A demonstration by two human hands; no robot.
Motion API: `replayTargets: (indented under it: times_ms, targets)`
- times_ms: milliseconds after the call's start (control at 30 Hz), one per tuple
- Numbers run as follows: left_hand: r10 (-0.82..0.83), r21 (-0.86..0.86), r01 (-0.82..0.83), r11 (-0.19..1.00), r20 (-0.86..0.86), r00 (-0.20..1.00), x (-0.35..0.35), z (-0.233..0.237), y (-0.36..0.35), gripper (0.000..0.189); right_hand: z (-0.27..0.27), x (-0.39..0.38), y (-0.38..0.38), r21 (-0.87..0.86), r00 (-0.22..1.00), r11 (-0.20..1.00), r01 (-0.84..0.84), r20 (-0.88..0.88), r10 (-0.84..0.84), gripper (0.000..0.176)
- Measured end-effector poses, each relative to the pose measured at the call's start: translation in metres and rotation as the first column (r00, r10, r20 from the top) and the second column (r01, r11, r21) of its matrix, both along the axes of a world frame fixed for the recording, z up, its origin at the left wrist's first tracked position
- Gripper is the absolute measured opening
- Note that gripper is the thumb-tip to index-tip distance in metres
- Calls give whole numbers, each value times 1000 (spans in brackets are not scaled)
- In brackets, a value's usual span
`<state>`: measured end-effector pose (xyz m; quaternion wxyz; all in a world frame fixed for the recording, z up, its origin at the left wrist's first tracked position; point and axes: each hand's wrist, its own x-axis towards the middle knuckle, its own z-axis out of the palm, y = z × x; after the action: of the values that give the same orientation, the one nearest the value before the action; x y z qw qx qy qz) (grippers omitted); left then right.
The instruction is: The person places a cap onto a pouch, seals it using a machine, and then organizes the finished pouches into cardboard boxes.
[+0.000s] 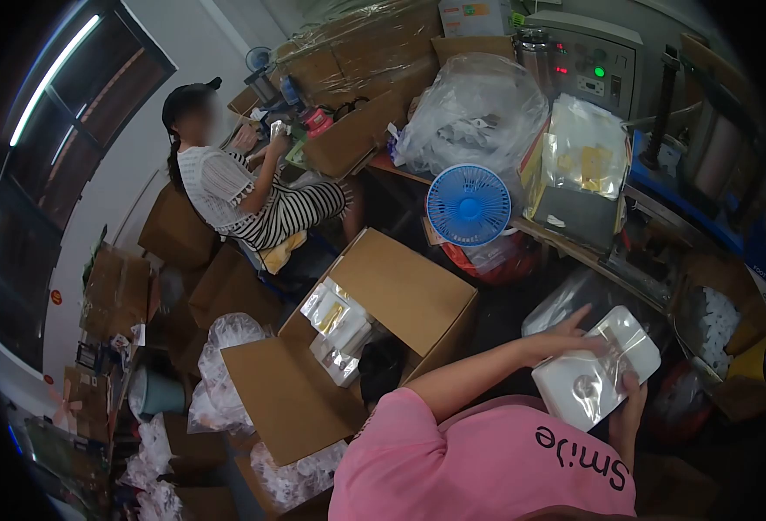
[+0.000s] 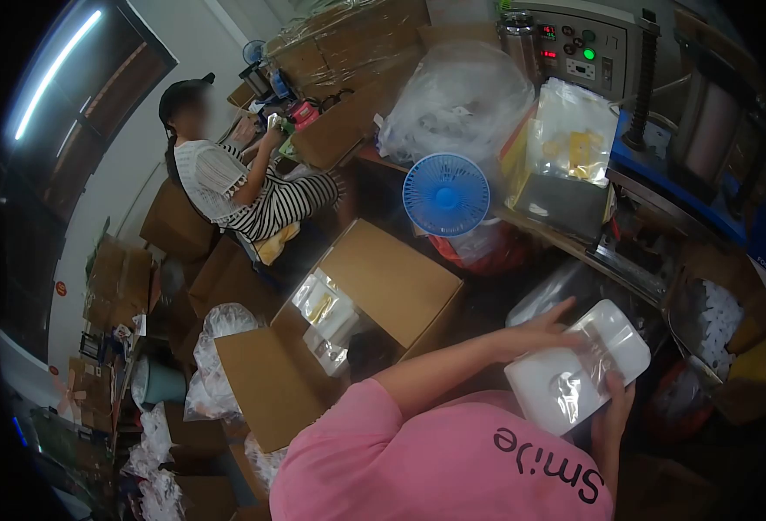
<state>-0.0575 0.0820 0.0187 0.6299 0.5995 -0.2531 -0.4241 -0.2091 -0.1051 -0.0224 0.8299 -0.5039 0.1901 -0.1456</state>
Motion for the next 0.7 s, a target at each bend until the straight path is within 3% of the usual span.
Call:
replayTargets:
  times_ms: [33,67,100,167,333,400,533,600,633,700]
  targets:
    - [88,-87,-113,990,-253,963,4,-1,3,95,6,4,-2,37,999,999,18,39,-20,63]
    - [75,-249,-197,948,-429,900,8,-37,1,94,11,8,-4,73,996,997,37,79,-43,62]
    - [72,-254,-195,947,-424,903,2,-43,7,94,14,10,-6,89,992,994,66,106,-76,58]
    - [-351,-541,-83,837,-647,677,-13,-48,21,95,30,18,-5,70,980,989,134,140,-142,57]
    - [-317,-619,-172,767,-598,736,-45,-52,6,92,37,30,16,59,932,948,314,172,-319,53]
    - [-159,-518,-240,821,-611,776,-40,-52,2,86,26,36,23,-127,888,896,426,248,-387,52]
    - [-66,-391,-277,878,-670,739,-32,-35,4,77,11,22,38,-246,882,859,448,278,-380,58]
    - [-26,-337,-308,890,-711,703,-30,-31,3,67,12,9,42,-373,977,910,180,176,-121,63]
    - [-29,-336,-305,891,-713,701,-30,-29,4,67,13,3,41,-373,977,909,184,174,-126,63]
    - [-87,-385,-326,863,-750,656,-30,-25,11,61,12,-6,42,-479,985,877,-47,126,121,69]
